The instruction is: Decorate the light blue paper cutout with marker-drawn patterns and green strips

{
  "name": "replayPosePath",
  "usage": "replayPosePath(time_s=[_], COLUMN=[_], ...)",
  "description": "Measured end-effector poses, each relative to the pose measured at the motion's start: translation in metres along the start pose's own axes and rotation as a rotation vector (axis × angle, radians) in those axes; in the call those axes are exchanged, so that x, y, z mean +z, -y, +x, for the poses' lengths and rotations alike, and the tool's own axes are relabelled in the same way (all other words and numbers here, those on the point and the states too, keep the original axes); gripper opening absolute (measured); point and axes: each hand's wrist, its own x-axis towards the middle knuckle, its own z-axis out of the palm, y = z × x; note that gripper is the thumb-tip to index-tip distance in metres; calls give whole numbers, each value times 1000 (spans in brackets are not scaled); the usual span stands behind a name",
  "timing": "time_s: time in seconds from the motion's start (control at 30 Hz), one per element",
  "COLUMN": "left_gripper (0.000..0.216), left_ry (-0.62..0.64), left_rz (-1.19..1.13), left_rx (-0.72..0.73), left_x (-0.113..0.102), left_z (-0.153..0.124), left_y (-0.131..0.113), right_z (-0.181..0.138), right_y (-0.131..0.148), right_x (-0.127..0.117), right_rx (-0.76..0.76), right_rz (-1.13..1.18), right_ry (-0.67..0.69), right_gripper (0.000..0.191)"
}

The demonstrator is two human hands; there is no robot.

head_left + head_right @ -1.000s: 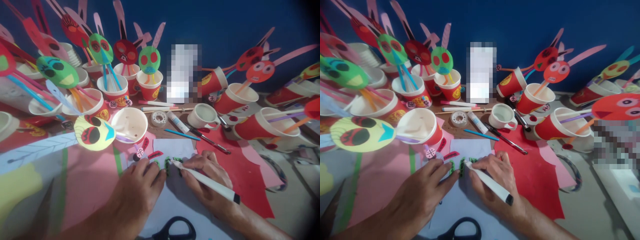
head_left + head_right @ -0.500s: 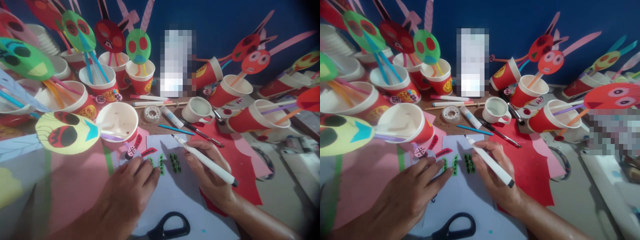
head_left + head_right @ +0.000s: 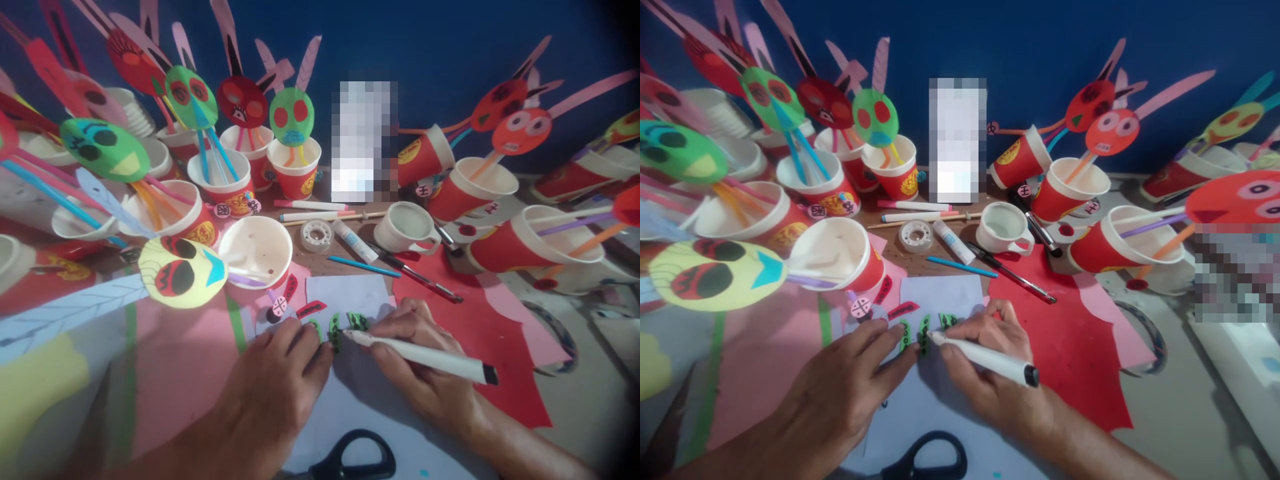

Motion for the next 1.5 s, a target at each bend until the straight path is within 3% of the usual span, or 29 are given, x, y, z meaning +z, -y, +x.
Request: replayPosePath(time_s=[0.37, 0.87, 1.2, 1.5], left_gripper=[24, 30, 28, 28], left_ry=[57, -12, 6, 57], left_rz=[-64, 2, -7, 38], left_rx=[-19, -10, -5, 11], left_x=[-12, -7, -11, -14], left_z=[5, 2, 1, 2], left_y=[-3, -1, -1, -2], right_z=[5, 7, -2, -1], right_y=[2, 3, -2, -2], right_x=[3, 4, 2, 3], right_rx=[-91, -55, -54, -95], right_rz=[-173, -138, -124, -170], right_ry=[-11, 29, 115, 108], right_gripper=[6, 10, 12, 7])
